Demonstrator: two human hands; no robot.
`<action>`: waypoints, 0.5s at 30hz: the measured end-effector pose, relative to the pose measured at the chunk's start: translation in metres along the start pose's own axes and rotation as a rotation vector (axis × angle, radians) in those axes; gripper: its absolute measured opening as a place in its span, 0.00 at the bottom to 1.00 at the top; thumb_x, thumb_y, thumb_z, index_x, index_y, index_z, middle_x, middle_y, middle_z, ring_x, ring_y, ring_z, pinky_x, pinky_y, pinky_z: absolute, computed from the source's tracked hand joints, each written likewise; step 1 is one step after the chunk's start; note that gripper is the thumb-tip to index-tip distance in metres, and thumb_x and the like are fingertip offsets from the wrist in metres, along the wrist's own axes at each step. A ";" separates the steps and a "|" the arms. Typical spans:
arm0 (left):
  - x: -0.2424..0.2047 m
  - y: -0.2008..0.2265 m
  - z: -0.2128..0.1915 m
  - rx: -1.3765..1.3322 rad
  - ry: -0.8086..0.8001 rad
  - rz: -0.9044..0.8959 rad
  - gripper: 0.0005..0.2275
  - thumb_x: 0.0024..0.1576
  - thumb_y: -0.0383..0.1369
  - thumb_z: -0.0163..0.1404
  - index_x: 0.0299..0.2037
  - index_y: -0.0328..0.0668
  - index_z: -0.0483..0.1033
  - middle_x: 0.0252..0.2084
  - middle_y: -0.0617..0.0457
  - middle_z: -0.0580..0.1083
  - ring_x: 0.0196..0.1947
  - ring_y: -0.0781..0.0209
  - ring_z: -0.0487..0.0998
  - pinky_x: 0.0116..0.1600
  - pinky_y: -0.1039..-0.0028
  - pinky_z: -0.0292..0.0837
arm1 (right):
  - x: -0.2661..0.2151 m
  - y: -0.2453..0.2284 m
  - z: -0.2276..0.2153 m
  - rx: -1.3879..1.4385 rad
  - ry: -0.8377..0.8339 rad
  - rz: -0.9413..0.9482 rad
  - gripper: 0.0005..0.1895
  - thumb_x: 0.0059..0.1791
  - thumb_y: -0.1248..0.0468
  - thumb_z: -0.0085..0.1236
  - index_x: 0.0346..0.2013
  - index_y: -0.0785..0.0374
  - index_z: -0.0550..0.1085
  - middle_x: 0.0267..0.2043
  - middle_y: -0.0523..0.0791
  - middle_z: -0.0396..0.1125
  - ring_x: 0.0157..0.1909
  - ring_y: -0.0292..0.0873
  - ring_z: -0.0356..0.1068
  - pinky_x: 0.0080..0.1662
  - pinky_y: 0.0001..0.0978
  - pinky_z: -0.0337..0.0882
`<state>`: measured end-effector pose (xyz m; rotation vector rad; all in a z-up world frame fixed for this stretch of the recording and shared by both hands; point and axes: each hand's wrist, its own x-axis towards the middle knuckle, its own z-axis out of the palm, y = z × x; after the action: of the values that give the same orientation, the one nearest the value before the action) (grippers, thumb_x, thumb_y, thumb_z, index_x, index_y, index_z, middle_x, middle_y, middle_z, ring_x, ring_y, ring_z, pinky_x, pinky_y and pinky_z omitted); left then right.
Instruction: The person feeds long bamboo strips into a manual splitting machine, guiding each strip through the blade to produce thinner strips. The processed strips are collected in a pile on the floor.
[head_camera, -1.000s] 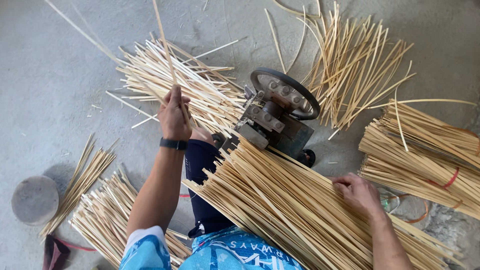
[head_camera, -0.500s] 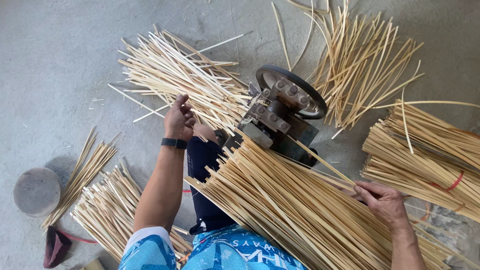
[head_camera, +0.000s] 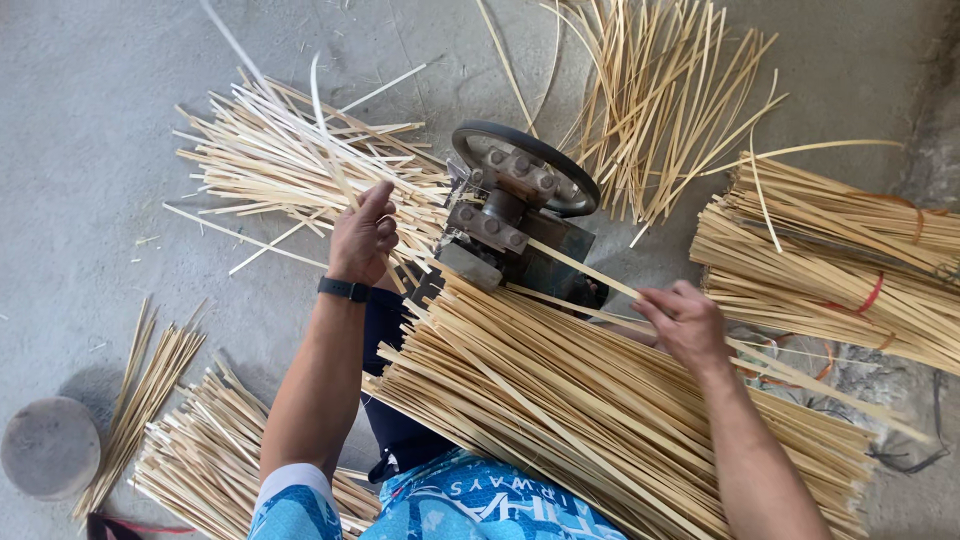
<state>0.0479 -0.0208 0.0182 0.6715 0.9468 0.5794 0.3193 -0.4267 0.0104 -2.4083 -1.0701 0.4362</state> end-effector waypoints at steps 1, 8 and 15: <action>0.000 -0.001 0.008 0.025 -0.003 -0.009 0.11 0.58 0.38 0.61 0.44 0.43 0.76 0.31 0.60 0.71 0.21 0.76 0.64 0.21 0.85 0.58 | 0.004 -0.004 0.008 0.054 -0.016 0.001 0.14 0.47 0.52 0.66 0.45 0.49 0.84 0.28 0.37 0.70 0.29 0.33 0.67 0.31 0.28 0.74; 0.018 -0.004 0.038 0.268 0.013 0.048 0.15 0.58 0.40 0.61 0.48 0.39 0.79 0.36 0.58 0.73 0.23 0.77 0.65 0.22 0.86 0.60 | 0.020 0.014 0.025 0.102 -0.185 -0.018 0.24 0.45 0.45 0.67 0.51 0.52 0.81 0.43 0.46 0.71 0.44 0.41 0.71 0.43 0.45 0.75; 0.036 -0.019 0.043 0.121 -0.091 0.097 0.13 0.64 0.40 0.51 0.47 0.37 0.77 0.36 0.53 0.79 0.19 0.75 0.61 0.19 0.84 0.55 | -0.008 0.042 0.010 -0.282 -0.331 -0.001 0.15 0.42 0.45 0.67 0.36 0.48 0.85 0.44 0.45 0.75 0.46 0.43 0.73 0.47 0.41 0.74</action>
<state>0.1045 -0.0191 0.0032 0.8491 0.8723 0.5759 0.3351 -0.4545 -0.0195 -2.6408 -1.3508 0.7495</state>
